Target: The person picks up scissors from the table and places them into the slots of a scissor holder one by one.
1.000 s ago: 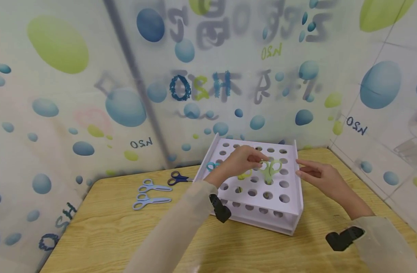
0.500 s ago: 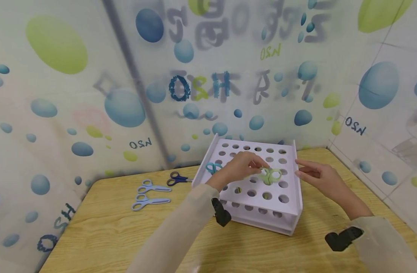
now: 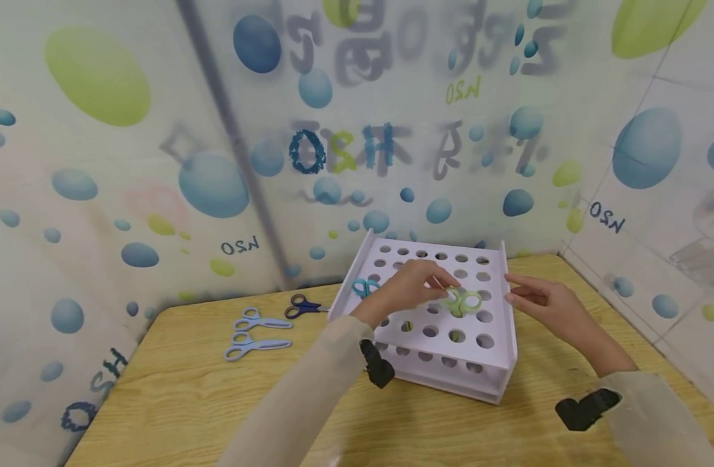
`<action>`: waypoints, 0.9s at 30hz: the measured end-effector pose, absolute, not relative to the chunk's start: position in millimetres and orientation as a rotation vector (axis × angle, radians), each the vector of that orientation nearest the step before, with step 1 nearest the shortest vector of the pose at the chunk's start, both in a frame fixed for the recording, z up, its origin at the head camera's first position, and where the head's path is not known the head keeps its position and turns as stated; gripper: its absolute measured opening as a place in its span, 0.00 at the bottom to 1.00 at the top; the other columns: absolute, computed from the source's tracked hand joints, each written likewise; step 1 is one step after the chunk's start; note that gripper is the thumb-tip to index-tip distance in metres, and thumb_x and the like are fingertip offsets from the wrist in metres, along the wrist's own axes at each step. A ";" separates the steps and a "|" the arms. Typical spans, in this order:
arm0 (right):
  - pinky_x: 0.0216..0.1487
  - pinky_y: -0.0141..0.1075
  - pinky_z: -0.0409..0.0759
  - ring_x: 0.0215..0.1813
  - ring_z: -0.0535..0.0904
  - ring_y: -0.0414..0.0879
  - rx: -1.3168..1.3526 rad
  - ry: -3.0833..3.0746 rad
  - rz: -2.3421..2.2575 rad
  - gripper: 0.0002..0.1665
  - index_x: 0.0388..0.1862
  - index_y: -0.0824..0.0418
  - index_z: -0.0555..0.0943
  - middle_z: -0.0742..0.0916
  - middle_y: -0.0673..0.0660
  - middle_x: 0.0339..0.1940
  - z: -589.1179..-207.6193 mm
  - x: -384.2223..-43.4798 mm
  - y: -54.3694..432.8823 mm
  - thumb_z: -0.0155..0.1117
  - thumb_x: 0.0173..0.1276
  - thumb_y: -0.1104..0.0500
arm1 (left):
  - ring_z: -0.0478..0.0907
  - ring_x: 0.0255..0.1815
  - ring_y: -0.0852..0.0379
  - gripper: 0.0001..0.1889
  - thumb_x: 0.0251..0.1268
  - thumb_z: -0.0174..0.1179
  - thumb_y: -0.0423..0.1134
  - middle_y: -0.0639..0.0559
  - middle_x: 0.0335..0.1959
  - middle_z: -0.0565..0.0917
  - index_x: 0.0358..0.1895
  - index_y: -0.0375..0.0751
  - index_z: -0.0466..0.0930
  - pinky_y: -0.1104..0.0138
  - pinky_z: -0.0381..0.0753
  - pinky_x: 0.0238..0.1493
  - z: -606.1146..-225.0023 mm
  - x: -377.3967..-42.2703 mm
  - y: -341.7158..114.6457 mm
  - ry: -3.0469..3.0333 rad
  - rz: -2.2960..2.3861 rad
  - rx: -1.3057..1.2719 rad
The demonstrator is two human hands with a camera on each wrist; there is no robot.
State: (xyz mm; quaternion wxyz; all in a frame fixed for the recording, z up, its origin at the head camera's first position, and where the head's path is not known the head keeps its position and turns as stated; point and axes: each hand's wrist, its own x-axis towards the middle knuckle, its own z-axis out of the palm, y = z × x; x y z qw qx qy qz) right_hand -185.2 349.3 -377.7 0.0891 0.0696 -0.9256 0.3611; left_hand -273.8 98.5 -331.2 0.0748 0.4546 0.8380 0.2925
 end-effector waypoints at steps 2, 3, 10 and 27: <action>0.40 0.48 0.79 0.45 0.80 0.48 0.197 -2.759 1.066 0.30 0.64 0.69 0.67 0.79 0.72 0.49 -377.7 -185.2 348.6 0.56 0.69 0.53 | 0.75 0.37 0.69 0.13 0.59 0.61 0.32 0.58 0.45 0.82 0.48 0.45 0.82 0.83 0.70 0.36 -330.0 -273.6 96.7 2.514 0.882 1.357; 0.41 0.49 0.78 0.46 0.80 0.51 0.196 -2.762 1.067 0.30 0.64 0.69 0.66 0.79 0.72 0.50 -377.6 -185.0 348.5 0.56 0.69 0.53 | 0.75 0.37 0.69 0.13 0.59 0.61 0.32 0.58 0.45 0.82 0.48 0.45 0.82 0.83 0.70 0.36 -329.1 -273.7 95.8 2.518 0.878 1.368; 0.42 0.52 0.77 0.46 0.80 0.49 0.192 -2.773 1.081 0.31 0.65 0.69 0.65 0.78 0.72 0.50 -375.7 -183.5 348.8 0.55 0.69 0.51 | 0.75 0.37 0.67 0.14 0.59 0.61 0.32 0.56 0.43 0.82 0.50 0.43 0.81 0.83 0.70 0.36 -321.6 -275.6 86.9 2.504 0.927 1.416; 0.38 0.45 0.80 0.38 0.70 0.18 0.209 -2.754 1.062 0.30 0.63 0.70 0.67 0.80 0.71 0.46 -375.7 -184.1 348.0 0.56 0.68 0.53 | 0.77 0.38 0.65 0.13 0.61 0.59 0.34 0.50 0.41 0.82 0.49 0.40 0.81 0.76 0.73 0.41 -290.8 -277.4 34.6 2.462 1.219 1.377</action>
